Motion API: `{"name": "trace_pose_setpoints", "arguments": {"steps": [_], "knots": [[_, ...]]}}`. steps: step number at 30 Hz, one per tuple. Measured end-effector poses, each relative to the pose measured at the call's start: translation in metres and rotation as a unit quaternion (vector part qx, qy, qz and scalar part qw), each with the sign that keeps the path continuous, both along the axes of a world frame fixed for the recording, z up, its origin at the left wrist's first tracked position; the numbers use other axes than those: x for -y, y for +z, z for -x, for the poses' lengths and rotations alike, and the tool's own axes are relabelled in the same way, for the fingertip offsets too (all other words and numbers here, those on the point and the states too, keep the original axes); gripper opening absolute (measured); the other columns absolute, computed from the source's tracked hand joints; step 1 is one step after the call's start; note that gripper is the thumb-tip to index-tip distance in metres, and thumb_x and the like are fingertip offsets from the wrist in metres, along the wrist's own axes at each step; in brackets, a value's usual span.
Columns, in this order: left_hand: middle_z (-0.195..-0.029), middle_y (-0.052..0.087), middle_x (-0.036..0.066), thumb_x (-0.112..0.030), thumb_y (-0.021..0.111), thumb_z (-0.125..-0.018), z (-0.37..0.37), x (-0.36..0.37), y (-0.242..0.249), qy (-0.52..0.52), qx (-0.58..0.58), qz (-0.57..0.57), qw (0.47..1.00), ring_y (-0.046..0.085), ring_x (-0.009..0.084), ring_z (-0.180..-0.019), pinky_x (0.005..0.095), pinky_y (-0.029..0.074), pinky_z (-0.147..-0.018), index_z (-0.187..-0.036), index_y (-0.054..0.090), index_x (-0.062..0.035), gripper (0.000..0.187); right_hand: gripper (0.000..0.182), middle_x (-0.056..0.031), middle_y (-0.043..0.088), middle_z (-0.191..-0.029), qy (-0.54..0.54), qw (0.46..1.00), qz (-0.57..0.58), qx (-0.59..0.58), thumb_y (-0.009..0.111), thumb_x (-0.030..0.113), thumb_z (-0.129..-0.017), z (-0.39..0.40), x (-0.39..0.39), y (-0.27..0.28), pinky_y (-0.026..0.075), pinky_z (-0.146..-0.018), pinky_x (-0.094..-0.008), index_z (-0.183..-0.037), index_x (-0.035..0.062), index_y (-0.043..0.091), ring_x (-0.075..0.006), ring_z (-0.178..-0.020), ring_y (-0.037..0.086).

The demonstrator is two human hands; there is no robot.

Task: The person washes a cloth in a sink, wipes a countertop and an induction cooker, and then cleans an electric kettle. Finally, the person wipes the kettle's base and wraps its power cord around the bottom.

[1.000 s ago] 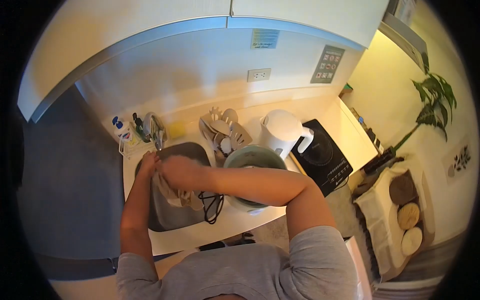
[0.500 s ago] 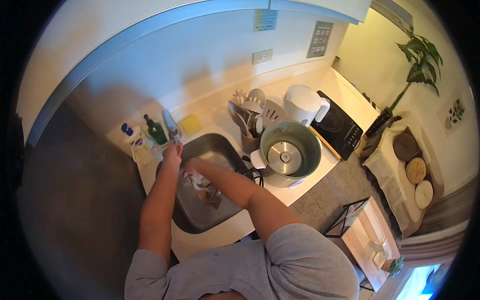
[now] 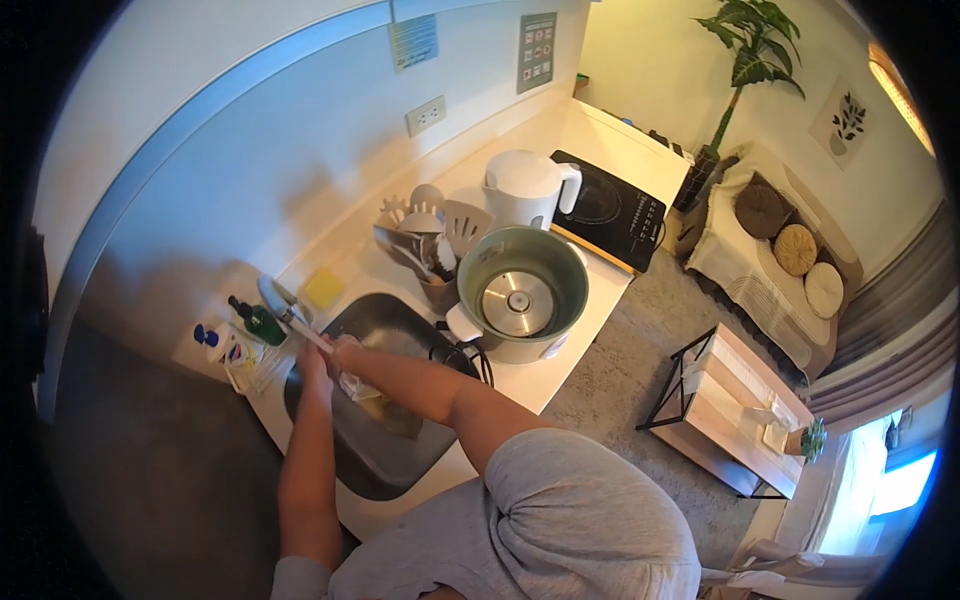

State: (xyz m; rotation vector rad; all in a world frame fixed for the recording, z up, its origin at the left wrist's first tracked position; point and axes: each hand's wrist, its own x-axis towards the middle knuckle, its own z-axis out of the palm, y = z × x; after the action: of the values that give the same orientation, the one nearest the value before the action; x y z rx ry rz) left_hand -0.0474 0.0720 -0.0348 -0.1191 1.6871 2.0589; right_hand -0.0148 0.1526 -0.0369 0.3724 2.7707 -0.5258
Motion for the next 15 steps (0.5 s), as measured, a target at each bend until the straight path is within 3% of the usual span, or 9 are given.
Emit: {"name": "trace_pose_setpoints", "arguments": {"steps": [2,4,6,8,9,11,12,14,15], "knots": [[-0.096,0.063,0.006,-0.022,0.056,-0.089,-0.011,-0.001,-0.019,-0.065,-0.027,-0.051,0.996,0.061,0.0153,-0.087,0.0266,0.049,-0.073,-0.117,0.053,-0.0005,0.036,0.027,-0.0109,0.067,-0.098,-0.008,0.999,0.034,-0.041,0.053,0.028,-0.082,-0.014,-0.003,0.025,0.054,-0.075,-0.0386,-0.101,0.0137,0.067,-0.0238,-0.091,0.066],[-0.105,0.061,0.005,-0.029,0.05,-0.092,-0.02,0.005,-0.003,-0.155,0.042,-0.096,0.982,0.058,0.0142,-0.095,0.0294,0.047,-0.079,-0.128,0.047,-0.0045,0.043,0.029,-0.0152,0.068,-0.09,-0.003,0.994,0.059,-0.088,0.056,0.029,-0.08,-0.009,-0.011,0.004,0.054,-0.073,-0.0378,-0.103,0.0141,0.067,-0.0294,-0.082,0.067],[-0.107,0.06,0.004,-0.036,0.045,-0.094,-0.005,0.015,-0.032,-0.211,-0.04,-0.082,0.973,0.058,0.0143,-0.097,0.0315,0.046,-0.081,-0.131,0.044,-0.0083,0.047,0.025,-0.0158,0.067,-0.088,-0.23,0.937,0.255,-0.069,0.06,0.03,-0.078,-0.015,-0.016,0.011,0.054,-0.072,-0.0386,-0.092,0.0112,0.069,-0.0315,-0.082,0.067],[-0.11,0.06,0.006,-0.029,0.051,-0.092,-0.007,0.011,-0.038,-0.249,-0.086,0.019,0.964,0.057,0.0155,-0.099,0.0316,0.045,-0.083,-0.127,0.048,-0.005,0.043,0.028,-0.0161,0.067,-0.086,-0.375,0.895,0.194,-0.145,0.065,0.035,-0.076,0.007,-0.012,0.007,0.053,-0.073,-0.0386,-0.085,0.009,0.07,-0.0322,-0.079,0.066],[-0.108,0.06,0.005,-0.029,0.053,-0.091,-0.009,0.014,-0.042,-0.26,-0.089,0.046,0.961,0.056,0.0148,-0.096,0.032,0.045,-0.081,-0.127,0.049,-0.0063,0.043,0.028,-0.0161,0.067,-0.086,-0.381,0.892,0.187,-0.153,0.065,0.035,-0.076,0.005,-0.02,0.01,0.053,-0.073,-0.0386,-0.085,0.009,0.07,-0.0322,-0.079,0.066],[-0.105,0.059,0.004,-0.03,0.055,-0.09,-0.008,0.006,-0.037,-0.272,-0.093,0.07,0.955,0.056,0.0141,-0.093,0.0324,0.045,-0.079,-0.127,0.049,-0.0076,0.044,0.034,-0.0158,0.067,-0.085,-0.241,0.914,0.232,-0.229,0.067,0.04,-0.075,-0.004,-0.025,0.025,0.051,-0.075,-0.0394,-0.087,0.0083,0.069,-0.0323,-0.079,0.066],[-0.102,0.059,0.004,-0.032,0.057,-0.089,-0.007,0.007,-0.036,-0.261,-0.102,0.118,0.953,0.056,0.0138,-0.09,0.0325,0.045,-0.077,-0.126,0.05,-0.0066,0.045,0.034,-0.0158,0.067,-0.085,-0.244,0.914,0.232,-0.228,0.067,0.04,-0.075,-0.012,-0.028,0.04,0.051,-0.075,-0.0394,-0.087,0.0083,0.069,-0.0323,-0.079,0.066],[-0.099,0.059,0.003,-0.033,0.059,-0.088,-0.004,0.018,-0.04,-0.247,-0.102,0.175,0.947,0.057,0.0135,-0.086,0.0325,0.046,-0.075,-0.124,0.052,-0.0055,0.046,0.048,-0.0209,0.065,-0.094,-0.283,0.884,0.321,-0.187,0.07,0.038,-0.071,-0.036,-0.032,0.065,0.051,-0.078,-0.0399,-0.098,-0.0011,0.064,-0.0327,-0.09,0.065],[-0.095,0.06,0.003,-0.031,0.059,-0.088,0.003,0.021,-0.041,-0.265,-0.097,0.048,0.958,0.057,0.0132,-0.082,0.032,0.046,-0.072,-0.122,0.053,-0.0037,0.044,0.041,-0.0166,0.067,-0.089,-0.315,0.872,0.303,-0.222,0.072,0.037,-0.069,-0.044,-0.028,0.061,0.051,-0.078,-0.0396,-0.093,0.0046,0.068,-0.032,-0.088,0.065]]}}
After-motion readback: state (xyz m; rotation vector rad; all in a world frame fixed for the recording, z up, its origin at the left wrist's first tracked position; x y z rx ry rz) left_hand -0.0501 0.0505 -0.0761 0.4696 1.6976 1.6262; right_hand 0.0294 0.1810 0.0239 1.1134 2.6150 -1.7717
